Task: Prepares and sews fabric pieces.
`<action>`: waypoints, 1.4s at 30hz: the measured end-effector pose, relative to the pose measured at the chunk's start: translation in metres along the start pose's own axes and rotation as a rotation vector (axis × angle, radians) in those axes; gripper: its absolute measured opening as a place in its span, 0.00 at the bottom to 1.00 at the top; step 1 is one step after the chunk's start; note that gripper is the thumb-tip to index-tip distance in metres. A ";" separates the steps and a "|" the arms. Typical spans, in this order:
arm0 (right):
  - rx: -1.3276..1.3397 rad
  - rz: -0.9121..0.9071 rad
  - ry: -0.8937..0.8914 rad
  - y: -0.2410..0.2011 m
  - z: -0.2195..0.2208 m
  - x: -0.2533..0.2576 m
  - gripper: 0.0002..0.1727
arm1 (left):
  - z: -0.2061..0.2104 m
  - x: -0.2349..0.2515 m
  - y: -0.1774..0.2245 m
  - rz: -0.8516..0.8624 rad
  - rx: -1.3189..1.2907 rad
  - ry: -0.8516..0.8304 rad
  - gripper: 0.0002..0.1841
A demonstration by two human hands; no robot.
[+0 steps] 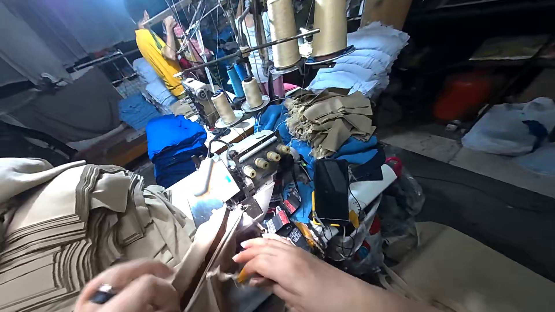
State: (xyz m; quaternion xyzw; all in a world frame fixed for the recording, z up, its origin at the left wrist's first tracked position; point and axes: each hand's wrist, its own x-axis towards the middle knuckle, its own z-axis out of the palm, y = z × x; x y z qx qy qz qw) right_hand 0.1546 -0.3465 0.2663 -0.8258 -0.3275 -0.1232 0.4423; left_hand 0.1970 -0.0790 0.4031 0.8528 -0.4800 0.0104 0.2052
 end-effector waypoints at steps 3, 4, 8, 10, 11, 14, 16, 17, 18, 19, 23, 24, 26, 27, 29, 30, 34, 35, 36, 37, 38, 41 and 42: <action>-0.088 0.183 -0.534 0.012 0.028 0.034 0.09 | -0.006 0.016 -0.013 0.103 -0.280 0.059 0.24; -0.032 0.253 -0.596 0.007 0.038 0.050 0.12 | -0.003 0.022 -0.015 0.130 -0.370 0.062 0.24; 0.392 0.350 -0.224 -0.016 0.075 0.093 0.14 | -0.003 0.022 -0.032 0.122 -0.411 0.099 0.25; 0.231 0.279 -0.259 -0.016 0.084 0.105 0.15 | -0.013 0.007 -0.050 0.042 -0.274 0.123 0.24; 0.146 0.274 -0.306 -0.012 0.087 0.104 0.15 | -0.017 -0.003 -0.060 -0.008 -0.198 0.127 0.23; -0.030 0.179 -0.541 0.027 0.083 0.084 0.12 | -0.019 -0.029 -0.090 -0.154 -0.089 0.102 0.21; -0.061 0.181 -0.572 0.046 0.060 0.069 0.13 | -0.011 -0.042 -0.106 -0.208 -0.101 0.116 0.21; -0.041 0.182 -0.454 0.051 0.046 0.061 0.13 | -0.006 -0.046 -0.112 -0.216 -0.122 0.129 0.20; 0.006 0.173 -0.277 0.053 0.034 0.056 0.13 | -0.003 -0.049 -0.115 -0.215 -0.140 0.140 0.19; 0.063 0.180 -0.118 0.053 0.022 0.055 0.13 | -0.001 -0.050 -0.115 -0.208 -0.157 0.147 0.19; -0.009 0.160 0.209 0.063 0.007 0.073 0.07 | -0.003 -0.043 -0.105 -0.138 -0.147 0.144 0.22; -0.046 0.157 0.203 0.068 0.007 0.076 0.08 | -0.004 -0.041 -0.102 -0.124 -0.140 0.139 0.22; -0.077 0.147 0.156 0.075 0.009 0.079 0.12 | -0.007 -0.040 -0.098 -0.110 -0.126 0.128 0.22; -0.063 0.147 0.130 0.075 0.010 0.079 0.13 | -0.007 -0.039 -0.096 -0.111 -0.122 0.121 0.22; -0.031 0.148 0.083 0.076 0.012 0.077 0.15 | -0.007 -0.041 -0.095 -0.115 -0.110 0.111 0.23; -0.028 0.147 0.066 0.077 0.012 0.076 0.15 | -0.007 -0.041 -0.095 -0.114 -0.104 0.104 0.23; -0.194 0.087 0.036 0.095 0.015 0.067 0.15 | -0.008 -0.041 -0.094 -0.083 -0.098 0.079 0.22; -0.222 0.075 0.049 0.098 0.016 0.065 0.15 | -0.008 -0.040 -0.095 -0.067 -0.102 0.076 0.22; -0.217 0.085 0.057 0.097 0.017 0.065 0.15 | -0.008 -0.040 -0.095 -0.050 -0.115 0.075 0.22; -0.182 0.113 0.059 0.091 0.016 0.066 0.15 | -0.008 -0.041 -0.095 -0.035 -0.133 0.075 0.21; -0.106 0.155 0.047 0.083 0.016 0.069 0.14 | -0.007 -0.041 -0.095 -0.020 -0.154 0.076 0.21; 0.068 0.134 0.108 0.054 0.022 0.080 0.14 | -0.007 -0.040 -0.092 0.037 -0.221 0.058 0.19; 0.100 0.084 0.136 0.045 0.025 0.084 0.15 | -0.006 -0.039 -0.090 0.051 -0.234 0.052 0.19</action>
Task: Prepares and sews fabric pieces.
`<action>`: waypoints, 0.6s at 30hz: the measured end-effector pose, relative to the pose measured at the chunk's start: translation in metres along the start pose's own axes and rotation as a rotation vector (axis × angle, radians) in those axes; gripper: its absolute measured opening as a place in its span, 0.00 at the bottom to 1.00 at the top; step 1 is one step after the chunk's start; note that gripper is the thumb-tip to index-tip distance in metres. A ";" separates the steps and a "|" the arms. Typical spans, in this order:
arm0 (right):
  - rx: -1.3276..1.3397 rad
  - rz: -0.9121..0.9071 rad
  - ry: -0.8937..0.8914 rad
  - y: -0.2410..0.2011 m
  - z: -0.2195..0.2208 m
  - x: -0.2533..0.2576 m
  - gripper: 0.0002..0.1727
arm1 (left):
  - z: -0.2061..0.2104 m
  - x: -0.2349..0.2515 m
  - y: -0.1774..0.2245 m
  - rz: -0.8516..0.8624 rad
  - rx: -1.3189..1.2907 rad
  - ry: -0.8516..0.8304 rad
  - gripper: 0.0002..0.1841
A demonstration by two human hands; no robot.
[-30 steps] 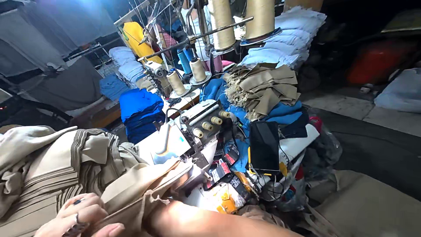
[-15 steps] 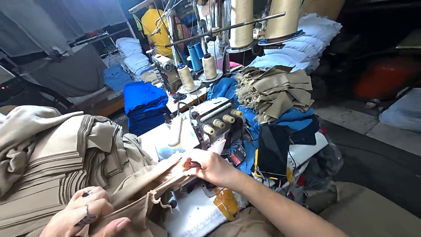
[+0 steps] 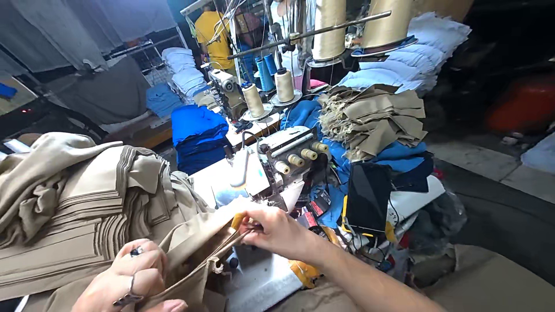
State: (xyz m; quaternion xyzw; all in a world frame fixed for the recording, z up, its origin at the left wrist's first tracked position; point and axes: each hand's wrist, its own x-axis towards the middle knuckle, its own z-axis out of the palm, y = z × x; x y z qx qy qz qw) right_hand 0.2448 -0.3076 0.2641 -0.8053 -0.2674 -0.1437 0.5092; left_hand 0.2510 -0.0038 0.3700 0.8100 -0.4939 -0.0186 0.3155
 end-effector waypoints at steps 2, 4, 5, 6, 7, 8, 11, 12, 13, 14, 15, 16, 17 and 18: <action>0.037 -0.113 0.024 -0.014 0.007 0.005 0.14 | 0.002 0.002 0.005 0.031 -0.005 -0.011 0.20; 0.016 -0.205 0.036 -0.021 0.012 0.008 0.12 | 0.005 0.004 0.010 0.052 -0.013 -0.016 0.20; -0.010 -0.234 0.038 -0.023 0.014 0.008 0.11 | 0.006 0.005 0.013 0.061 -0.018 -0.023 0.19; -0.045 -0.255 0.036 -0.024 0.015 0.008 0.09 | 0.007 0.007 0.016 0.069 -0.019 -0.029 0.19; -0.079 -0.263 0.027 -0.025 0.015 0.006 0.08 | 0.007 0.010 0.020 0.076 -0.020 -0.041 0.19; -0.094 -0.264 0.006 -0.026 0.014 0.003 0.06 | 0.007 0.014 0.023 0.088 -0.023 -0.054 0.19; -0.006 -0.275 -0.068 -0.029 0.003 -0.013 0.06 | 0.009 0.034 0.026 0.158 -0.055 -0.072 0.18; 0.066 -0.274 -0.079 -0.028 -0.004 -0.023 0.06 | 0.011 0.041 0.021 0.178 -0.061 -0.061 0.18; 0.130 -0.259 -0.072 -0.025 -0.010 -0.036 0.08 | 0.012 0.047 0.013 0.188 -0.063 -0.044 0.17; 0.182 -0.226 -0.058 -0.022 -0.017 -0.052 0.09 | 0.015 0.054 0.003 0.190 -0.050 -0.036 0.16; 0.224 -0.179 -0.040 -0.019 -0.022 -0.071 0.10 | 0.017 0.060 -0.008 0.176 -0.025 -0.039 0.16; 0.257 -0.117 -0.022 -0.017 -0.025 -0.090 0.10 | 0.020 0.066 -0.020 0.152 -0.011 -0.054 0.16; 0.286 -0.039 -0.002 -0.018 -0.026 -0.108 0.10 | 0.024 0.071 -0.032 0.127 -0.016 -0.079 0.16; 0.319 0.036 0.016 -0.018 -0.025 -0.125 0.11 | 0.028 0.075 -0.043 0.102 -0.038 -0.110 0.15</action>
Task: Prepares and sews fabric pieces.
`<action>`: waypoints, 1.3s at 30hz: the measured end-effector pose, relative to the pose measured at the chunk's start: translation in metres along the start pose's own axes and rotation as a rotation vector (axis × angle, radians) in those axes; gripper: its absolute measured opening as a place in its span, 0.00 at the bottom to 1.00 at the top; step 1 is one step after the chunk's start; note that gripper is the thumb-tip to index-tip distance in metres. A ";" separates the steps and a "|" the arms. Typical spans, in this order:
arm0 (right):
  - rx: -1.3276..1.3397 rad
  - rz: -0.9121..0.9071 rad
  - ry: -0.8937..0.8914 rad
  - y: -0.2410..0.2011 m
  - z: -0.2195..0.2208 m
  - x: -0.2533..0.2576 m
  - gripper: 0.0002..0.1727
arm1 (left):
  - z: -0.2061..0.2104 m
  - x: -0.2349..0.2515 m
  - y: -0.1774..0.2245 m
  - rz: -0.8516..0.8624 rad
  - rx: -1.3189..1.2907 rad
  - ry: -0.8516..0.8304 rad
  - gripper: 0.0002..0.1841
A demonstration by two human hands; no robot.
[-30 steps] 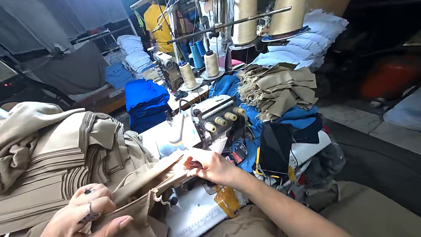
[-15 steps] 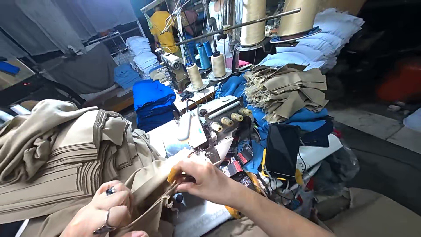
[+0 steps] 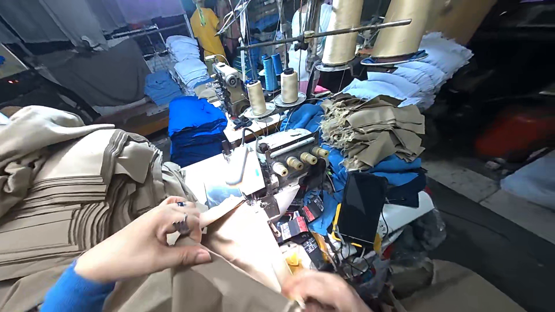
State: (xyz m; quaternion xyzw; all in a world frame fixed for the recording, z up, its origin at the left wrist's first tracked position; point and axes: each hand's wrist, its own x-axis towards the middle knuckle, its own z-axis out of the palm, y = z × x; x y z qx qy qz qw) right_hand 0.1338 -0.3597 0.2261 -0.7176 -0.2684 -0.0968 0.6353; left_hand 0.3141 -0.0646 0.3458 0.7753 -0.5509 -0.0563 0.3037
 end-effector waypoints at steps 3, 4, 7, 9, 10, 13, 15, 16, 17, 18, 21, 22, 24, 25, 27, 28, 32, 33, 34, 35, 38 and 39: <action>0.106 0.082 0.048 0.011 0.004 -0.029 0.15 | 0.006 0.008 -0.031 -0.034 -0.080 -0.055 0.12; 0.119 0.075 0.060 0.014 0.004 -0.031 0.15 | 0.006 0.011 -0.039 -0.032 -0.109 -0.055 0.11; 0.106 0.004 0.097 0.026 0.008 -0.019 0.14 | 0.000 0.018 -0.060 -0.022 -0.205 -0.029 0.10; 0.087 -0.028 0.113 0.035 0.011 -0.007 0.12 | -0.005 0.022 -0.067 -0.032 -0.271 0.007 0.08; 0.075 -0.036 0.122 0.040 0.010 -0.001 0.11 | -0.008 0.023 -0.070 -0.035 -0.295 0.026 0.09; 0.028 -0.112 0.172 0.063 0.010 0.016 0.09 | -0.016 0.024 -0.075 -0.035 -0.294 0.056 0.09; 0.026 -0.158 0.202 0.079 0.011 0.024 0.11 | -0.019 0.023 -0.075 -0.028 -0.271 0.070 0.09; 0.038 -0.160 0.204 0.085 0.012 0.028 0.12 | -0.020 0.024 -0.072 -0.024 -0.253 0.076 0.08; 0.053 -0.149 0.202 0.090 0.012 0.031 0.12 | -0.021 0.025 -0.068 -0.026 -0.235 0.080 0.08; 0.065 -0.131 0.199 0.093 0.012 0.034 0.12 | -0.021 0.026 -0.064 -0.031 -0.227 0.088 0.07; 0.099 -0.075 0.205 0.097 0.009 0.044 0.11 | -0.018 0.032 -0.046 -0.030 -0.140 0.101 0.09; 0.099 -0.061 0.212 0.098 0.008 0.047 0.11 | -0.016 0.034 -0.039 -0.025 -0.094 0.096 0.09; 0.091 -0.046 0.227 0.099 0.008 0.052 0.09 | -0.010 0.038 -0.025 -0.021 -0.020 0.084 0.10; 0.086 -0.047 0.230 0.101 0.008 0.053 0.08 | -0.005 0.040 -0.017 -0.022 0.009 0.067 0.11; 0.086 -0.063 0.237 0.104 0.008 0.054 0.07 | 0.002 0.045 0.006 -0.069 0.091 -0.004 0.13; 0.082 -0.075 0.238 0.105 0.008 0.053 0.07 | 0.007 0.049 0.017 -0.104 0.147 -0.055 0.16; 0.041 -0.118 0.244 0.109 0.009 0.050 0.08 | 0.044 0.065 0.036 -0.132 0.282 -0.213 0.21; 0.036 -0.127 0.238 0.109 0.009 0.050 0.08 | 0.055 0.065 0.032 -0.108 0.301 -0.205 0.21; 0.038 -0.129 0.232 0.109 0.009 0.049 0.08 | 0.063 0.064 0.024 -0.075 0.305 -0.174 0.21; 0.046 -0.129 0.231 0.109 0.009 0.050 0.08 | 0.069 0.062 0.012 -0.050 0.286 -0.144 0.21; 0.072 -0.105 0.230 0.111 0.010 0.049 0.08 | 0.057 0.040 -0.036 -0.144 0.248 -0.091 0.20; 0.082 -0.086 0.235 0.111 0.010 0.050 0.08 | 0.046 0.027 -0.053 -0.205 0.304 -0.072 0.20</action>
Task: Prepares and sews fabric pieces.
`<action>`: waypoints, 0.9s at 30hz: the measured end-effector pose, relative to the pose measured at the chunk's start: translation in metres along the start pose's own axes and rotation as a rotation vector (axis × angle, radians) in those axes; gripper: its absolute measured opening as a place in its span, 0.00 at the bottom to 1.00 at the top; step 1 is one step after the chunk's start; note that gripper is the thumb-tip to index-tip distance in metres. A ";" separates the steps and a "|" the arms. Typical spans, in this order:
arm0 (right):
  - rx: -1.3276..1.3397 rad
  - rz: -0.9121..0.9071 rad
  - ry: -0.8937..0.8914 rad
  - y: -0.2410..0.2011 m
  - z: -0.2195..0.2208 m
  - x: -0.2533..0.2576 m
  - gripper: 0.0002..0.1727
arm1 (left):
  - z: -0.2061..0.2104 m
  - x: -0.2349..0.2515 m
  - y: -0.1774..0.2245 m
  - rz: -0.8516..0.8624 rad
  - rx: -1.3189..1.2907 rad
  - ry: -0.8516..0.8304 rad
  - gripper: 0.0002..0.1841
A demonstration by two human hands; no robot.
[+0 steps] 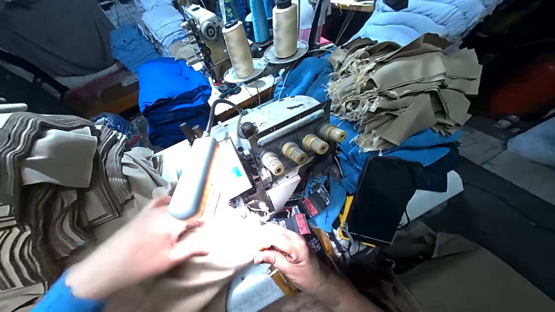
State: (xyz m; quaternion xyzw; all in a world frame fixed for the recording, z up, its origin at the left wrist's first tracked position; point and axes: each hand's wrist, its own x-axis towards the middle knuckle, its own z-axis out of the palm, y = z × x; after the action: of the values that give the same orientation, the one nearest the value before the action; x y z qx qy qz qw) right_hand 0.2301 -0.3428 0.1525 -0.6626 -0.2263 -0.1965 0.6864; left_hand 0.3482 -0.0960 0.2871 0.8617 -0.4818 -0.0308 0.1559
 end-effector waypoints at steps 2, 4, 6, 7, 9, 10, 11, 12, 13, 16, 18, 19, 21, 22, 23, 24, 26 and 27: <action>-0.007 0.031 0.018 0.000 0.000 0.002 0.06 | -0.014 -0.022 -0.037 -0.096 0.066 0.049 0.19; -0.009 0.048 0.026 -0.001 0.001 0.004 0.06 | -0.033 -0.042 -0.053 -0.089 0.042 0.125 0.15; 0.014 0.053 0.026 -0.003 0.001 0.009 0.06 | -0.054 -0.049 -0.047 -0.009 -0.107 0.155 0.12; 0.024 0.057 0.029 -0.005 0.000 0.011 0.06 | -0.064 -0.048 -0.038 0.044 -0.204 0.147 0.12; 0.016 0.076 0.094 -0.009 0.002 0.014 0.06 | -0.082 -0.043 -0.010 0.111 -0.384 0.118 0.12; 0.007 0.083 0.148 -0.011 0.003 0.014 0.08 | -0.092 -0.040 0.005 0.134 -0.429 0.097 0.13; -0.009 0.080 0.193 -0.014 0.004 0.013 0.08 | -0.102 -0.037 0.021 0.152 -0.441 0.076 0.15; -0.059 0.068 0.206 -0.016 0.005 0.011 0.06 | -0.112 -0.035 0.038 0.158 -0.433 0.076 0.16; -0.105 0.034 0.174 -0.015 0.008 0.008 0.05 | -0.120 -0.032 0.056 0.146 -0.395 0.079 0.18; -0.236 -0.084 -0.062 -0.016 0.039 0.002 0.08 | -0.128 -0.026 0.091 0.129 -0.294 0.061 0.19; -0.208 0.069 -0.191 -0.037 0.070 0.013 0.14 | -0.125 -0.020 0.113 0.138 -0.166 0.004 0.17; -0.156 0.181 -0.253 -0.047 0.083 0.023 0.17 | -0.123 -0.019 0.125 0.135 -0.064 -0.012 0.16; -0.126 0.282 -0.355 -0.049 0.096 0.035 0.19 | -0.118 -0.020 0.142 0.073 0.184 -0.030 0.15; -0.147 0.311 -0.462 -0.051 0.092 0.040 0.18 | -0.116 -0.024 0.144 0.016 0.295 -0.027 0.15; -0.207 0.290 -0.573 -0.050 0.083 0.042 0.16 | -0.115 -0.029 0.139 -0.043 0.371 -0.021 0.17; -0.299 0.198 -0.643 -0.050 0.068 0.038 0.12 | -0.114 -0.037 0.131 -0.094 0.407 -0.012 0.18; -0.394 0.063 -0.698 -0.053 0.035 0.034 0.09 | -0.113 -0.054 0.108 -0.154 0.407 0.008 0.19; -0.408 0.021 -0.626 -0.056 0.021 0.034 0.11 | -0.111 -0.062 0.099 -0.168 0.388 0.018 0.19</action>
State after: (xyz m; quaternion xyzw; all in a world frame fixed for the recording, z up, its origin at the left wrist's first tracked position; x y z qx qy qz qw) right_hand 0.2257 -0.3230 0.2181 -0.8160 -0.3747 -0.0185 0.4397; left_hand 0.2565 -0.0661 0.4165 0.9130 -0.4037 0.0574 -0.0120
